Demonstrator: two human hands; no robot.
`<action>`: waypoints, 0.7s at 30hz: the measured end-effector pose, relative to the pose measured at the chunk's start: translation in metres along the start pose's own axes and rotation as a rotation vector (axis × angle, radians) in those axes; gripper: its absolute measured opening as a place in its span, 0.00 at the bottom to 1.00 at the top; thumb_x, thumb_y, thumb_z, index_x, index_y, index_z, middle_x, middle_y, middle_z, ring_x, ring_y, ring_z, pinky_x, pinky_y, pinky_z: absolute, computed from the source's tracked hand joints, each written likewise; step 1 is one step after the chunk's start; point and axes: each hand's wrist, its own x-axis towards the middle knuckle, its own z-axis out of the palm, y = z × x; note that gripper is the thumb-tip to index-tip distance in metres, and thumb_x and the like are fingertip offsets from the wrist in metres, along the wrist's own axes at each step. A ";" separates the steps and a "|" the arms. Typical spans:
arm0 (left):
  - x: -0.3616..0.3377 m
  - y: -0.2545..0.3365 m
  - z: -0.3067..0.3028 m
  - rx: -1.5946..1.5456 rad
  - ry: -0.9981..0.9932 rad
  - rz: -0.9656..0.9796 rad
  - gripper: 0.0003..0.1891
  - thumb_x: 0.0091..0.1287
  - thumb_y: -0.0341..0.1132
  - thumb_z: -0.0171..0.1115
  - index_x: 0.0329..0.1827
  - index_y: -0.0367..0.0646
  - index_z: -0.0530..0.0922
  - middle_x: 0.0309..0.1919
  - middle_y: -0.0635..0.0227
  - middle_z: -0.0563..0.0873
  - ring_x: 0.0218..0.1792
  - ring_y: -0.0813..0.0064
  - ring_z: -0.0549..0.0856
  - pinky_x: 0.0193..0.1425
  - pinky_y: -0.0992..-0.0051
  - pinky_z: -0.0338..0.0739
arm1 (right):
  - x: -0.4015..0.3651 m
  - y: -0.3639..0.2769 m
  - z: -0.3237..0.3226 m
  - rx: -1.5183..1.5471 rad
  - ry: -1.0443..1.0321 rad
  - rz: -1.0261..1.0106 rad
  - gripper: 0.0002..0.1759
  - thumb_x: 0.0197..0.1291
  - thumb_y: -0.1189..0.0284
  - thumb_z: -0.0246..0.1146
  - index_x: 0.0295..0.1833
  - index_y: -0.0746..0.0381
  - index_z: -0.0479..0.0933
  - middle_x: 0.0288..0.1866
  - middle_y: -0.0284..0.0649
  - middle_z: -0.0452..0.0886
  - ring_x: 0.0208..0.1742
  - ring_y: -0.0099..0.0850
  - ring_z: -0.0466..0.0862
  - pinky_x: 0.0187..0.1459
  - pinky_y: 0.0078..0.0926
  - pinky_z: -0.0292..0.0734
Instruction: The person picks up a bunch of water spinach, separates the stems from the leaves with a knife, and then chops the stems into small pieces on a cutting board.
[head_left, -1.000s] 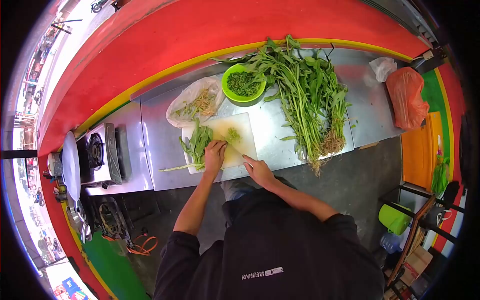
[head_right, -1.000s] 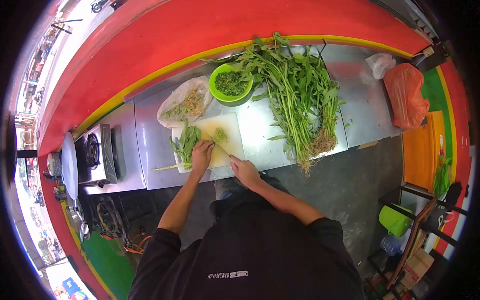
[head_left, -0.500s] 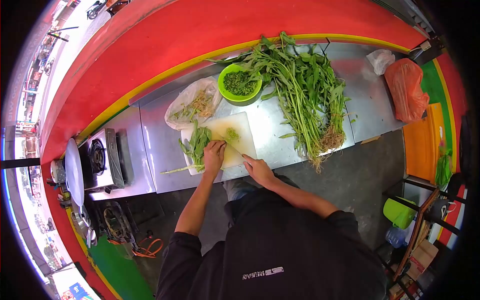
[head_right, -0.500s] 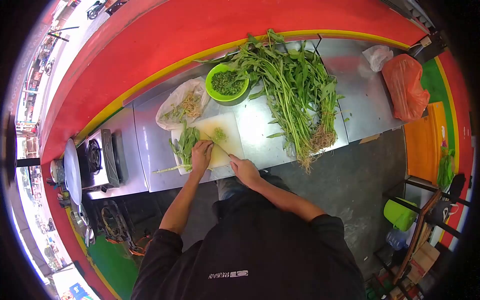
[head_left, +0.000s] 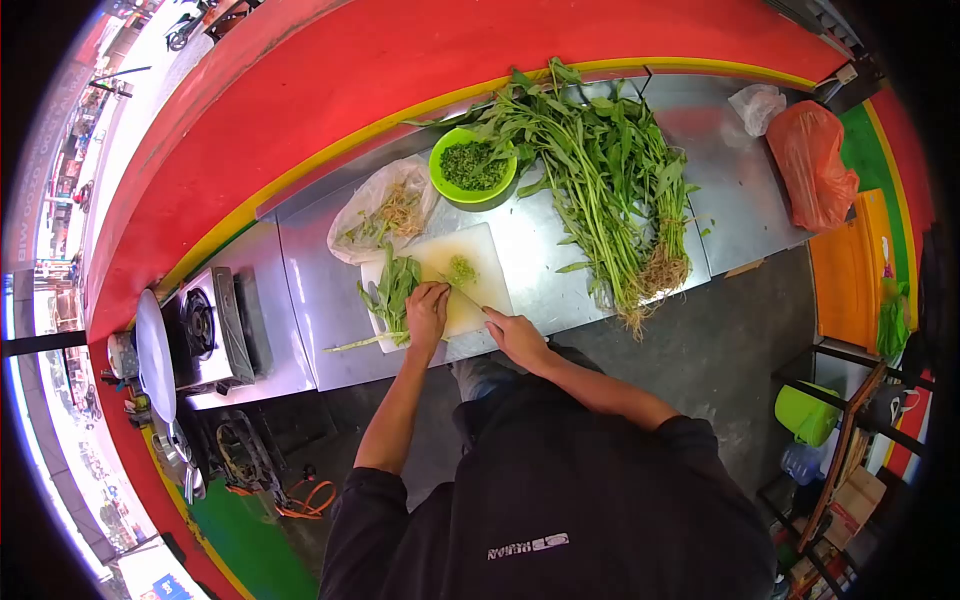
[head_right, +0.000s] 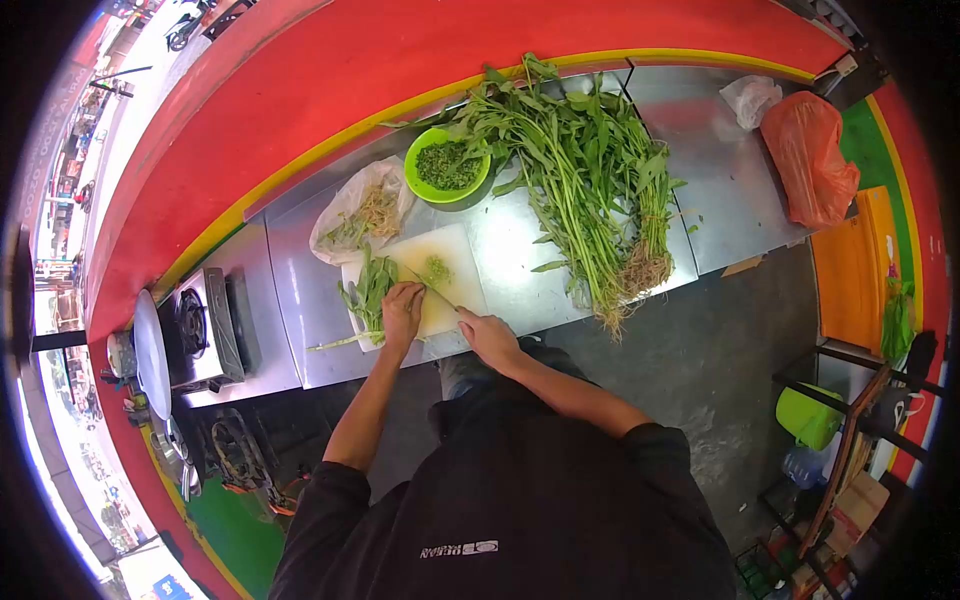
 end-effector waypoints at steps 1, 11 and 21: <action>0.000 0.001 -0.002 0.033 -0.006 0.009 0.07 0.66 0.28 0.69 0.46 0.43 0.88 0.42 0.66 0.89 0.46 0.61 0.86 0.50 0.61 0.73 | 0.001 0.000 0.001 0.001 0.000 0.001 0.21 0.74 0.65 0.60 0.68 0.59 0.77 0.30 0.60 0.84 0.34 0.62 0.85 0.38 0.58 0.79; 0.005 0.012 -0.008 0.117 -0.034 -0.029 0.05 0.67 0.29 0.70 0.43 0.44 0.88 0.43 0.66 0.90 0.47 0.61 0.87 0.51 0.61 0.74 | -0.006 -0.001 -0.005 0.018 -0.016 -0.002 0.21 0.74 0.67 0.61 0.68 0.61 0.78 0.29 0.61 0.83 0.33 0.62 0.84 0.38 0.55 0.77; -0.001 0.006 -0.005 0.135 -0.001 0.003 0.07 0.68 0.30 0.68 0.46 0.45 0.88 0.43 0.67 0.89 0.46 0.62 0.85 0.49 0.62 0.72 | -0.007 -0.002 -0.005 0.025 -0.030 0.009 0.21 0.74 0.66 0.61 0.68 0.62 0.78 0.27 0.61 0.81 0.31 0.61 0.83 0.36 0.54 0.77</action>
